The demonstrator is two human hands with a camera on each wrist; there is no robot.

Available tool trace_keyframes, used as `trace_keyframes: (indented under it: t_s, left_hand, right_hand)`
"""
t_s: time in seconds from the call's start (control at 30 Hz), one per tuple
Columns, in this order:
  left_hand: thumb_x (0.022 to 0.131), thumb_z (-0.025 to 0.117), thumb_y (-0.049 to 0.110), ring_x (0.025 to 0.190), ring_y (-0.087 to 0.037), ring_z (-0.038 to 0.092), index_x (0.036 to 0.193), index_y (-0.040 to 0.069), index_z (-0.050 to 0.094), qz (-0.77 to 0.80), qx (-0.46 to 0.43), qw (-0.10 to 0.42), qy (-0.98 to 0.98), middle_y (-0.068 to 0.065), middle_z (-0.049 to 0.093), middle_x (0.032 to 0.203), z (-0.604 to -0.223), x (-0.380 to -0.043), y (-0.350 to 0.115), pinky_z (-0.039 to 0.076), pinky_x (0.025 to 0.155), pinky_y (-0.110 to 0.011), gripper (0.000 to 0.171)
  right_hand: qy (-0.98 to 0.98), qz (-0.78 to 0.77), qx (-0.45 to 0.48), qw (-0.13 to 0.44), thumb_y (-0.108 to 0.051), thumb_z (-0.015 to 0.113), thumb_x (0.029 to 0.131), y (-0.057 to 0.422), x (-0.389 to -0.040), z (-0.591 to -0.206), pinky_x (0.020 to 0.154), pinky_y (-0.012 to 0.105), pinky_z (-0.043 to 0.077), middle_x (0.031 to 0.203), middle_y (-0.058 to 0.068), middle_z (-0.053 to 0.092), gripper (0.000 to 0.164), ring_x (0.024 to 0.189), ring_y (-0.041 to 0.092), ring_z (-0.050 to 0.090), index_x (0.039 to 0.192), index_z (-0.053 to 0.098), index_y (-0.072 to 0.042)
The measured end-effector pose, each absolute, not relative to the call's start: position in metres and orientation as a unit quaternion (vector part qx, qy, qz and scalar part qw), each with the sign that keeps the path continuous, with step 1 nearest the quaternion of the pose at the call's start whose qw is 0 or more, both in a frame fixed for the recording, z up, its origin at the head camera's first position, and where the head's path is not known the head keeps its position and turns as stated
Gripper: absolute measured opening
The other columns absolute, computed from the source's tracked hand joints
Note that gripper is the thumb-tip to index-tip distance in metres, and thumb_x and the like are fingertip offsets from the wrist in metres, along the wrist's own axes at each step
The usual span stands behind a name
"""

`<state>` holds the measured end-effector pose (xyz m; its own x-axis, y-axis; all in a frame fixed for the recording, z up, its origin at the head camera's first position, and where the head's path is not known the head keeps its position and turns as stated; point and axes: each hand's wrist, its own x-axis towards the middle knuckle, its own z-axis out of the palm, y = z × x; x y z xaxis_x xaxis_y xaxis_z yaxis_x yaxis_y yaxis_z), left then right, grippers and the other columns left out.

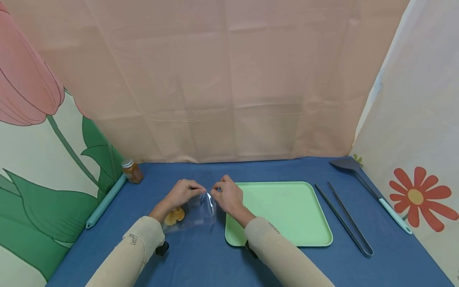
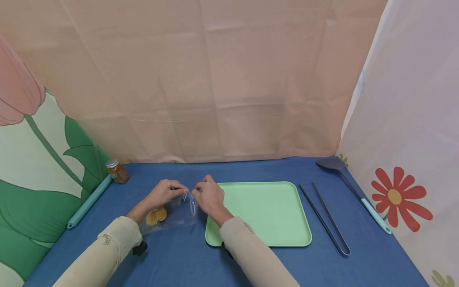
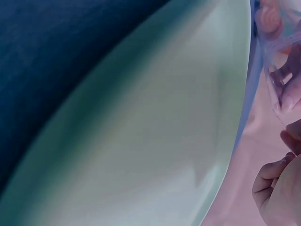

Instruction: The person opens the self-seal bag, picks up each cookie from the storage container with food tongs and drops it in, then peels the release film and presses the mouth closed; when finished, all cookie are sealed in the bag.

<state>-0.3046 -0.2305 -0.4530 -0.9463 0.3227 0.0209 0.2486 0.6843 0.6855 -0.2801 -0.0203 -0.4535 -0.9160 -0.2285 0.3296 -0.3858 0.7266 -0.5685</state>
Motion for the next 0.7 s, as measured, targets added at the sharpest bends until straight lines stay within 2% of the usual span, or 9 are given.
trace_keyframes:
  t_s: [0.4,0.7]
  left_hand:
    - [0.097,0.068,0.031,0.089,-0.012,0.066,0.105,0.019,0.08,0.351,0.158,0.045,0.922,0.003,0.073,0.102,-0.449,-0.305,-0.225,0.055,0.078,-0.034,0.019]
    - [0.095,0.07,0.03,0.082,-0.014,0.065,0.106,0.018,0.08,0.357,0.13,0.053,0.923,0.002,0.074,0.102,-0.454,-0.302,-0.232,0.052,0.069,-0.031,0.019]
  right_hand:
    - [-0.913,0.342,0.179,0.133,-0.024,0.068,0.094,-0.016,-0.275,-0.452,0.047,0.021,0.034,0.092,-0.001,0.055,0.015,0.058,0.005,0.043,0.097,0.082,-0.018]
    - [-0.907,0.363,0.159,0.14,-0.022,0.068,0.092,-0.005,-0.28,-0.451,0.049,0.021,0.036,0.094,0.0,0.059,0.015,0.062,0.005,0.049,0.095,0.082,-0.018]
